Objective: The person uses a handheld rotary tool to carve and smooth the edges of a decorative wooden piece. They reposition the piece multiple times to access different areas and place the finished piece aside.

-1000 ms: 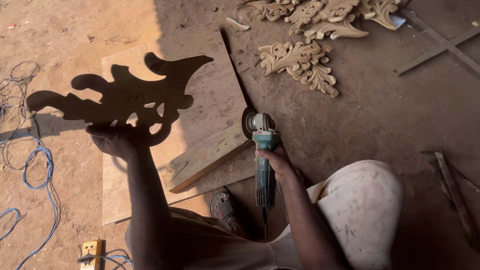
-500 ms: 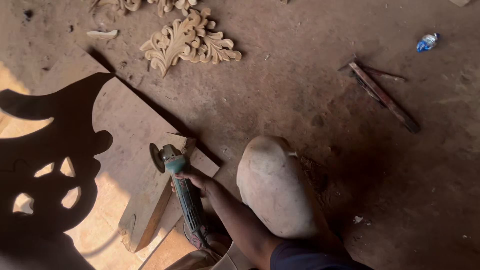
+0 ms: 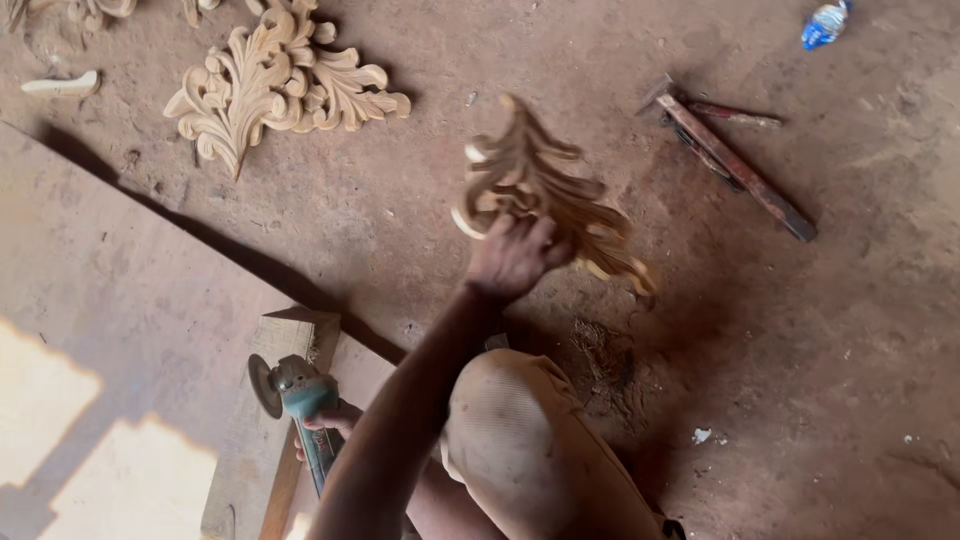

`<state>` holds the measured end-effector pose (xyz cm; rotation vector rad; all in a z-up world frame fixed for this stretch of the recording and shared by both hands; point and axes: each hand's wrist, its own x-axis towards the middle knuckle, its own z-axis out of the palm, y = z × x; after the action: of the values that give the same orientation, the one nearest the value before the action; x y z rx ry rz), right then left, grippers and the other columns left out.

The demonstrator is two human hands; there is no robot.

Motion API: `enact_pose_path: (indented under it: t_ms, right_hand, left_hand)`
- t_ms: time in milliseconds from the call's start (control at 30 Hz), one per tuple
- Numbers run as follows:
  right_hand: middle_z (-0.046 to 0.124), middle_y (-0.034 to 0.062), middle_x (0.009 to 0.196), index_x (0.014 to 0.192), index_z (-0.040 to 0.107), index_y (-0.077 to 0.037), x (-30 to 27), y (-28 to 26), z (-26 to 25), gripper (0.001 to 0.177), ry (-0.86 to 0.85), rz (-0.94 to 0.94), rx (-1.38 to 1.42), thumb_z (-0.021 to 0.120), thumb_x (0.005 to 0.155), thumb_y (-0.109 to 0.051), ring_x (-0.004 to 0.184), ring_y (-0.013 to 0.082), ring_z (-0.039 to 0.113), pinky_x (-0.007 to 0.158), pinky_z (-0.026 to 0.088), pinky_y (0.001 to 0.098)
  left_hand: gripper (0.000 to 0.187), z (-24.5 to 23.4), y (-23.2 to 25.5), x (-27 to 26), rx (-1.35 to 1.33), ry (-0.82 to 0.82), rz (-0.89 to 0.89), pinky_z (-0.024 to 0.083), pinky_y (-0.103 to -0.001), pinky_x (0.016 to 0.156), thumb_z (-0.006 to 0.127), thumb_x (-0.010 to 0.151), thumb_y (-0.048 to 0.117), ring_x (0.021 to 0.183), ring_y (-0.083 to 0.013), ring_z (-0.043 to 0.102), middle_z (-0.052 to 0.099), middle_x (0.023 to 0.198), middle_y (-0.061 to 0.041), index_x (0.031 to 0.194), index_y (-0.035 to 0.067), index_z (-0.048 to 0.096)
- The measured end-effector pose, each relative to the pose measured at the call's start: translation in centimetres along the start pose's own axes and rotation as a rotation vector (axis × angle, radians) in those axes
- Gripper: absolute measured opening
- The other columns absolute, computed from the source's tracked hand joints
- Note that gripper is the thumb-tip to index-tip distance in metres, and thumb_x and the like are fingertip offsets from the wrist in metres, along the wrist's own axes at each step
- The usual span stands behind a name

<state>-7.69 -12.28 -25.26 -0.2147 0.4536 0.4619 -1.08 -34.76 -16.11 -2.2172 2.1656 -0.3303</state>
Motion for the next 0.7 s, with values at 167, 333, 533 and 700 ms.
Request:
enact_pose_path:
  t_ms: [167,333,533,700]
  right_hand:
    - [0.069,0.0113,0.099,0.129,0.052,-0.009,-1.5,1.5,0.2,0.064,0.024,0.149,-0.082,0.085,0.079,-0.031,0.089,0.0249,0.071,0.078,0.063,0.0429]
    - [0.068,0.0111,0.099,0.131,0.051,-0.009,-2.1,1.0,1.2,0.066,0.016,0.171,-0.120,0.085,0.078,-0.030,0.088,0.0248,0.071,0.078,0.064,0.0427]
    - [0.067,0.0110,0.098,0.133,0.050,-0.010,-2.0,1.7,3.7,0.068,0.013,0.085,-0.057,0.085,0.077,-0.029,0.086,0.0247,0.070,0.077,0.064,0.0424]
    - [0.067,0.0108,0.097,0.134,0.049,-0.010,-1.7,0.7,4.6,0.070,0.020,0.025,-0.041,0.085,0.077,-0.028,0.085,0.0246,0.069,0.076,0.064,0.0422]
  left_hand:
    - [0.076,4.2,5.8,4.6,-0.179,0.020,0.295,0.041,-0.047,0.120,0.074,0.092,0.020,0.143,-0.0250,0.041,0.040,0.152,0.004,0.150,0.051,0.035]
    - [0.092,1.2,5.6,6.2,-0.162,-0.099,0.358,0.040,-0.044,0.115,0.073,0.071,0.024,0.142,-0.0272,0.041,0.039,0.163,-0.001,0.151,0.055,0.041]
    - [0.027,-10.0,0.2,5.6,-0.275,-0.459,0.188,0.046,-0.036,0.116,0.065,0.104,0.026,0.135,-0.0216,0.055,0.059,0.139,0.000,0.131,0.027,0.066]
    - [0.049,-20.8,-12.4,0.0,-0.185,0.098,0.053,0.050,-0.039,0.112,0.073,0.087,0.009,0.131,-0.0257,0.059,0.063,0.140,-0.008,0.134,0.020,0.064]
